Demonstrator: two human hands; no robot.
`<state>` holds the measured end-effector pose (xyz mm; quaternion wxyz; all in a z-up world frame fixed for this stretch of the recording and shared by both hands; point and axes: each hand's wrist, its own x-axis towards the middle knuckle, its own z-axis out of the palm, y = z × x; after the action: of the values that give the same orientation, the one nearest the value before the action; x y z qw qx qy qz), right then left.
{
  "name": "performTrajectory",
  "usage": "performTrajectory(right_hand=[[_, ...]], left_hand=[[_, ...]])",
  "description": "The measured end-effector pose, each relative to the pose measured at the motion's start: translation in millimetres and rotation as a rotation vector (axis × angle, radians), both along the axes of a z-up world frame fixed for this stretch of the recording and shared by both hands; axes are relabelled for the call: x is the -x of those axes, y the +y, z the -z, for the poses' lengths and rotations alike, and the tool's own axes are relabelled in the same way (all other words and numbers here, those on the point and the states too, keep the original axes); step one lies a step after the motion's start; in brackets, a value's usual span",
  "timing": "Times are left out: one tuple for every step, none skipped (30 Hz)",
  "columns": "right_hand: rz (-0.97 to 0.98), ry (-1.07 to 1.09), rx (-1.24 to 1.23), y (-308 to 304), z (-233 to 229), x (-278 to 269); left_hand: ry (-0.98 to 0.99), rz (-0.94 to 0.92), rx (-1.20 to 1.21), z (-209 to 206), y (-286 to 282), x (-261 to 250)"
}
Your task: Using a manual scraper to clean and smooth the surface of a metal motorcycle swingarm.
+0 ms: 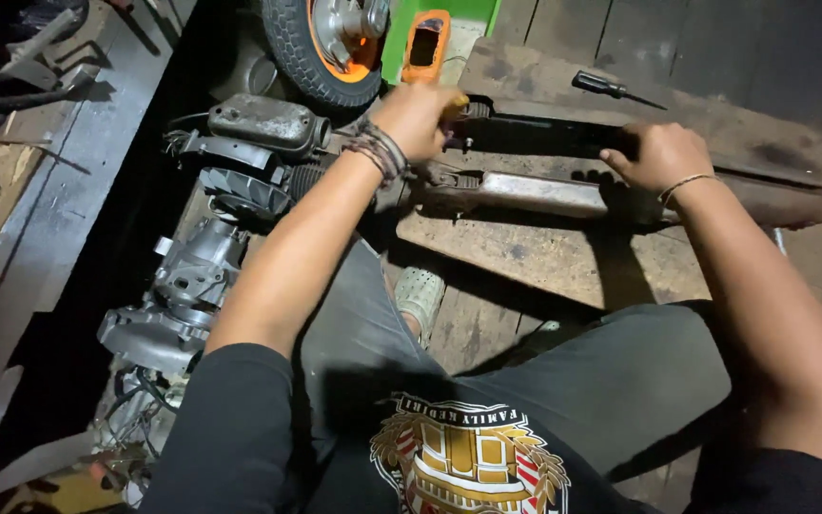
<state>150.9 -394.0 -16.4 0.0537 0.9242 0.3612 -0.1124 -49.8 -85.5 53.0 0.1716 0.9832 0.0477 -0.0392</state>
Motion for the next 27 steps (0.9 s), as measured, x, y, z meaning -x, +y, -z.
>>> performTrajectory(right_hand=[[-0.003, 0.001, 0.002, 0, -2, 1], [-0.002, 0.011, 0.015, 0, -4, 2], [-0.002, 0.019, 0.024, 2, -7, 2], [-0.004, 0.018, 0.022, 3, -10, 3], [-0.002, 0.028, -0.015, 2, -12, 5], [0.001, 0.039, -0.052, 1, -13, 7], [-0.003, 0.042, -0.046, 1, -11, 7], [-0.002, 0.037, -0.027, 1, -9, 7], [0.001, 0.028, -0.011, 2, -8, 6], [-0.001, 0.028, -0.009, 2, -7, 3], [-0.003, 0.022, -0.005, 0, -5, 2], [-0.005, 0.016, -0.001, -1, -3, 0], [-0.002, 0.017, -0.002, -2, -3, -1], [-0.006, 0.015, -0.021, -2, -4, -1], [-0.010, 0.015, -0.037, -2, -4, -1], [-0.009, 0.017, -0.037, -2, -1, -2], [-0.011, 0.014, -0.018, -3, 1, -3], [-0.013, 0.011, 0.000, -3, 4, -4], [-0.019, 0.015, 0.005, -2, 2, -4], [-0.011, 0.006, 0.039, -1, 0, -4], [0.000, -0.003, 0.068, 0, -1, -5], [-0.002, 0.001, 0.069, -4, 7, -11], [0.049, -0.010, 0.064, -7, 13, -18], [0.100, -0.021, 0.060, -10, 19, -25], [0.100, -0.017, 0.065, -12, 20, -26], [0.082, -0.033, 0.040, -15, 21, -26], [0.062, -0.053, 0.012, -14, 21, -28]], left_hand=[[0.001, -0.003, 0.002, 8, 10, -4], [-0.113, -0.043, 0.137, 16, 20, -8], [-0.230, -0.084, 0.267, 22, 31, -14], [-0.231, -0.086, 0.266, 19, 28, -10], [-0.156, -0.068, 0.299, 18, 22, -6], [-0.082, -0.049, 0.333, 18, 17, -2], [-0.079, -0.054, 0.338, 21, 14, -3], [-0.086, -0.035, 0.239, 24, 11, -4], [-0.096, -0.012, 0.138, 26, 9, -7], [-0.097, -0.015, 0.139, 22, 14, -8], [-0.175, -0.092, 0.204, 20, 19, -9], [-0.254, -0.169, 0.269, 17, 23, -11], [-0.252, -0.166, 0.268, 16, 26, -7], [-0.249, -0.122, 0.307, 15, 29, -4], [-0.244, -0.080, 0.348, 15, 33, 1], [-0.242, -0.079, 0.348, 22, 30, -3], [-0.153, -0.035, 0.289, 30, 26, -4], [-0.064, 0.008, 0.230, 37, 23, -6], [-0.062, 0.003, 0.236, 32, 26, -6], [-0.301, 0.029, 0.115, 26, 30, -7], [-0.537, 0.064, -0.012, 20, 34, -8], [-0.534, 0.062, -0.011, 18, 40, -3], [-0.648, -0.008, 0.044, 14, 46, -1], [-0.762, -0.078, 0.099, 9, 53, 2], [-0.758, -0.080, 0.103, 17, 59, 1], [-0.774, -0.063, 0.113, 25, 64, -1], [-0.793, -0.048, 0.119, 32, 71, -2]])
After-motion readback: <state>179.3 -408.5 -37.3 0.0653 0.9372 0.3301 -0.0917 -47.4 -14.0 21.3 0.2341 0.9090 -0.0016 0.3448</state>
